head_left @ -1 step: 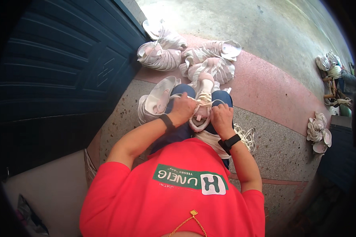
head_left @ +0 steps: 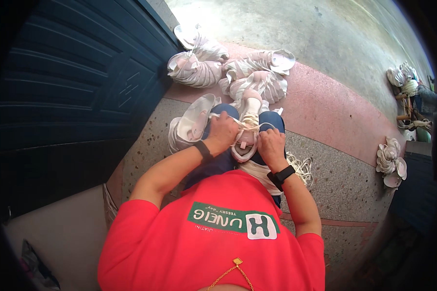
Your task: The recorder is lacing a white shoe while sitting on the floor in a manufacturing storage area.
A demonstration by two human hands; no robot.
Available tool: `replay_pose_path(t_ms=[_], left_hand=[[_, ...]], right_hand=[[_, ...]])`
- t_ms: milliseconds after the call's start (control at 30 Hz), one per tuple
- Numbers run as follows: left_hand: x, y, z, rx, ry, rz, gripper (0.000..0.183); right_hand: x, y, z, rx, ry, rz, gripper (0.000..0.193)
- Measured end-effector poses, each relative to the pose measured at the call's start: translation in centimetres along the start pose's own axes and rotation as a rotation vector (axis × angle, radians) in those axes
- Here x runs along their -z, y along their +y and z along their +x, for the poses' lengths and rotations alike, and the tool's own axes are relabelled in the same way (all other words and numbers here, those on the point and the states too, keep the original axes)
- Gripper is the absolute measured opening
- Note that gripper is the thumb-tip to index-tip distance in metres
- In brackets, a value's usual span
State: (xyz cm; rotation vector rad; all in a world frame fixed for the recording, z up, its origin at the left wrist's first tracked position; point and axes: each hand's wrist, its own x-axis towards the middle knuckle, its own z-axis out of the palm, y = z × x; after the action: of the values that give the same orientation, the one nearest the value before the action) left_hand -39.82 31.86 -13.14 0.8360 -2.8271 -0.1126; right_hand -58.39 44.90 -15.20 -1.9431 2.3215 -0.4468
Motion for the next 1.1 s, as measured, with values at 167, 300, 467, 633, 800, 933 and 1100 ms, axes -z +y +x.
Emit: replay_pose_path(t_ms=[167, 300, 467, 633, 800, 933, 1100], left_hand=[[1.0, 0.7, -0.9, 0.009, -0.076, -0.02, 0.02], [-0.6, 1.5, -1.3, 0.046, -0.036, -0.111, 0.013], [0.1, 2.1, -0.6, -0.108, -0.113, 0.034, 0.014], [1.3, 2.0, 0.5, -0.3, -0.026, 0.096, 0.012], [-0.8, -0.5, 1.7, -0.075, 0.035, -0.411, 0.013], [6.4, -0.2, 7.5, 0.304, -0.157, -0.986, 0.021], [2.0, -6.5, 9.8, 0.383, -0.052, -0.965, 0.029]], right_hand=[[-0.3, -1.0, -0.3, -0.017, -0.058, 0.066, 0.013], [-1.1, -1.3, -0.1, -0.031, -0.046, 0.068, 0.008], [-0.5, -1.2, 0.4, 0.115, -0.138, -0.093, 0.009], [0.5, -1.3, 1.4, 0.162, -0.168, -0.13, 0.01], [1.1, -0.8, 2.0, 0.078, 0.112, 0.307, 0.008], [5.5, -1.9, 6.8, -0.071, 0.161, 0.583, 0.016], [4.3, 1.2, 8.4, -0.223, 0.237, 0.586, 0.027]])
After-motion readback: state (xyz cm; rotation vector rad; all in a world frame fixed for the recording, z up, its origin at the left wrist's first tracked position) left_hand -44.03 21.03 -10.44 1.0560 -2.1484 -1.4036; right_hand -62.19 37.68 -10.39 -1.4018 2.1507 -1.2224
